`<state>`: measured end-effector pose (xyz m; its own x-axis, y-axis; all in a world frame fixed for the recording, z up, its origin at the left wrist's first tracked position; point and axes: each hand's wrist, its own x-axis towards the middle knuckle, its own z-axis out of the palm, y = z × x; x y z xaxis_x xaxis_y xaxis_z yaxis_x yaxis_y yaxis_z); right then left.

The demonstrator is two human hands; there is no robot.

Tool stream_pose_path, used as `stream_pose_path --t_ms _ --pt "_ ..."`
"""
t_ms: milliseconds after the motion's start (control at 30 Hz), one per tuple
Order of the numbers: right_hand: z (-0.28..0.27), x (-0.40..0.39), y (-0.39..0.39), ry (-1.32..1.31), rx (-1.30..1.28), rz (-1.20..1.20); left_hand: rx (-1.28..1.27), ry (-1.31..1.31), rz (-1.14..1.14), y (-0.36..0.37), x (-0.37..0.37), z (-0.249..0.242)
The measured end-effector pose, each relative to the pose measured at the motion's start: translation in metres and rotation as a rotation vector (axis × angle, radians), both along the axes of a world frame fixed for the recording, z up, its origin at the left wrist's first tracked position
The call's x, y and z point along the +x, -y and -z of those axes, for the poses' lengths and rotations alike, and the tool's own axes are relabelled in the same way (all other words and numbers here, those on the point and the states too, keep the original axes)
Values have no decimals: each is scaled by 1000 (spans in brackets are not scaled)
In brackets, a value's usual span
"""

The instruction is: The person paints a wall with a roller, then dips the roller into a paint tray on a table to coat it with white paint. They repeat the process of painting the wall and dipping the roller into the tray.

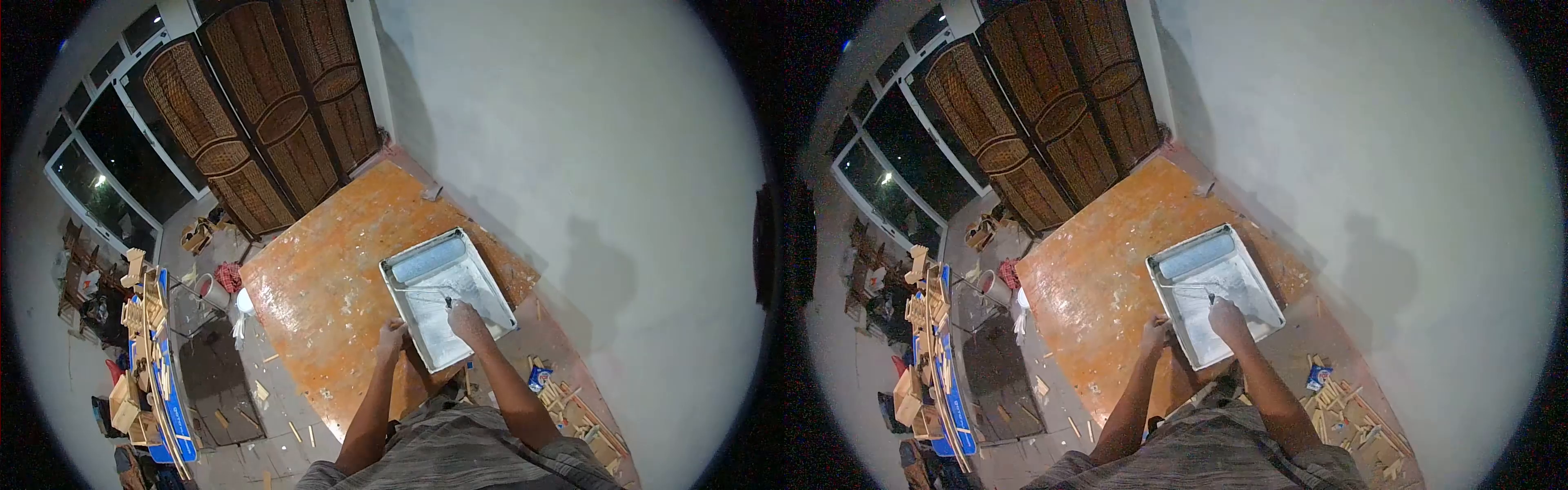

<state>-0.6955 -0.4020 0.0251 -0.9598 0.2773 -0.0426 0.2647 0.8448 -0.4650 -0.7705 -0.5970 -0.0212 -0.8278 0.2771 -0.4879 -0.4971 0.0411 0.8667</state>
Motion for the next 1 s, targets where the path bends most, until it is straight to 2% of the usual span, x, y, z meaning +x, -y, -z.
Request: stream_pose_path --t_ms 100,200,300,400,500,567,633,700,800,900,1000 --pt "-44 17 9 53 -31 7 -129 -126 -29 -9 -3 18" --pt "-50 40 13 70 -228 150 -428 -253 -40 -15 -4 29" --pt "-79 67 17 61 -271 186 -111 -284 -162 -14 4 26" --pt "-82 95 16 104 -295 204 102 -24 -136 -6 12 2" --pt "-73 130 20 43 -168 125 288 -20 -190 -6 11 24" --pt "-38 154 17 0 -143 174 288 25 -149 -2 12 24" --pt "-43 163 24 -8 -81 246 370 82 -145 -3 7 22" --pt "-54 168 37 26 12 343 294 44 -161 -6 5 19" --pt "-51 172 48 55 -33 437 260 13 -116 -4 1 17" --pt "-51 180 41 -70 -112 429 172 -33 -86 -4 -1 8" --pt "-101 170 33 -151 -410 363 127 -92 -74 -4 -4 6"
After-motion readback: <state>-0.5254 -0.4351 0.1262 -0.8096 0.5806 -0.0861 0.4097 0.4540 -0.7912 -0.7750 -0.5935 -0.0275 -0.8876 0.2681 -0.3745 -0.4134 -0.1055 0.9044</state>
